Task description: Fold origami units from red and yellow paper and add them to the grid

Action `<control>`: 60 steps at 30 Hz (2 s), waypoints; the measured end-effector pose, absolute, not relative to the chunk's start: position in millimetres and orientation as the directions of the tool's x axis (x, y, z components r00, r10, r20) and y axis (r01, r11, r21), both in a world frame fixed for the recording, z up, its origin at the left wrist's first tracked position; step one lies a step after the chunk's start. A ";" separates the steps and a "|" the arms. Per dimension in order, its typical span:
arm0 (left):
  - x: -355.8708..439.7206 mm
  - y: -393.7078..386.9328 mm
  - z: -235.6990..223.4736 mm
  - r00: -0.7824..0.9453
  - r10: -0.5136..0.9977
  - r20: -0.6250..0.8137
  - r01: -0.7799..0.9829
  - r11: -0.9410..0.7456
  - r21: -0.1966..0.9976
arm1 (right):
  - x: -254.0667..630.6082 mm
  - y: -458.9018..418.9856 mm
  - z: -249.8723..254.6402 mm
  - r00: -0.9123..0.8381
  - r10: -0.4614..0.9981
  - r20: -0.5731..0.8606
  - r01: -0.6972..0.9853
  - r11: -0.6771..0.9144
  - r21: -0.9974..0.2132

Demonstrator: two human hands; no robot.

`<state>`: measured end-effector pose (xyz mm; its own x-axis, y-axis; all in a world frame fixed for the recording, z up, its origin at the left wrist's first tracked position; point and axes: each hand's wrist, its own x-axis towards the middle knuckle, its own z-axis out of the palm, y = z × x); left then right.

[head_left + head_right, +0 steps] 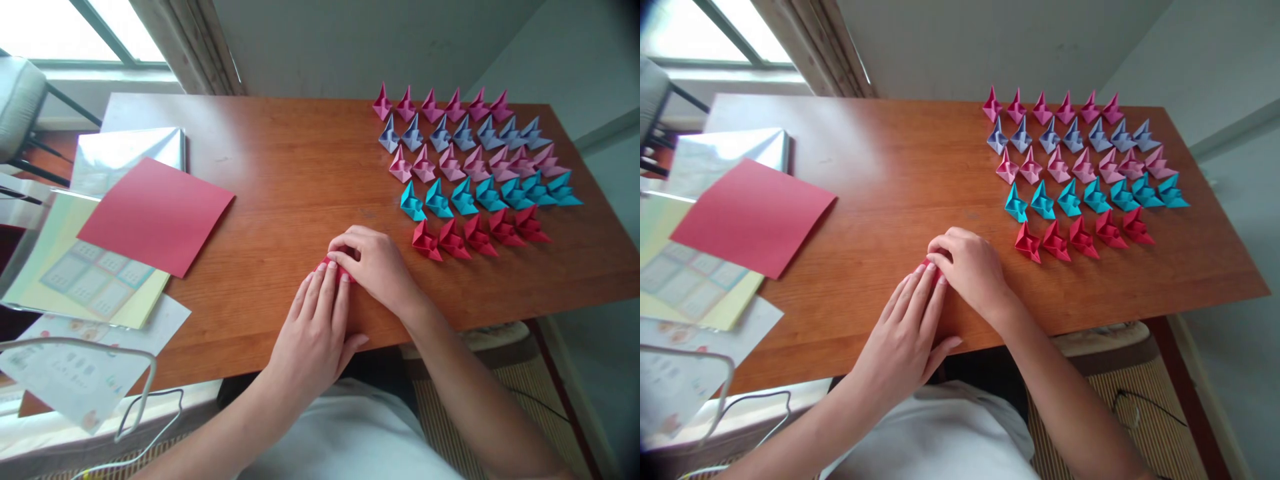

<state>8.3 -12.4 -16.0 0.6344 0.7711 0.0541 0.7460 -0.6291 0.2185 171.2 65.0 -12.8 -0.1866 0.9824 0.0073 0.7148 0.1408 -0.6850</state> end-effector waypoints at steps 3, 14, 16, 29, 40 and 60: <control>7.0 -17.7 -12.9 0.619 0.783 0.062 0.760 -0.618 0.203 | 170.1 63.8 -12.5 -0.174 0.985 0.004 0.717 0.129 -0.685; 3.0 -45.8 -6.5 0.609 0.786 0.109 0.769 -0.618 0.162 | 170.2 63.3 -15.0 -0.173 0.985 0.013 0.714 0.135 -0.687; -1.3 -43.1 -6.6 0.583 0.805 0.111 0.789 -0.593 0.157 | 170.5 63.3 -15.0 -0.176 0.984 0.016 0.712 0.139 -0.688; -8.1 -40.2 -9.8 0.586 0.804 0.106 0.784 -0.595 0.178 | 169.4 60.4 -15.2 -0.181 0.983 0.040 0.707 0.158 -0.690; 9.8 -24.3 -8.9 0.596 0.798 0.089 0.770 -0.600 0.218 | 168.8 61.4 -15.3 -0.161 0.987 0.025 0.713 0.134 -0.688; 11.9 -17.8 -20.3 0.608 0.789 0.095 0.756 -0.611 0.234 | 171.9 65.4 -14.1 -0.201 0.979 0.015 0.709 0.156 -0.688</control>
<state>11.9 -17.8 -20.3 0.6075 0.7886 0.0948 0.7564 -0.6109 0.2337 171.9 65.4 -14.1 -0.2012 0.9794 0.0150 0.7087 0.1561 -0.6880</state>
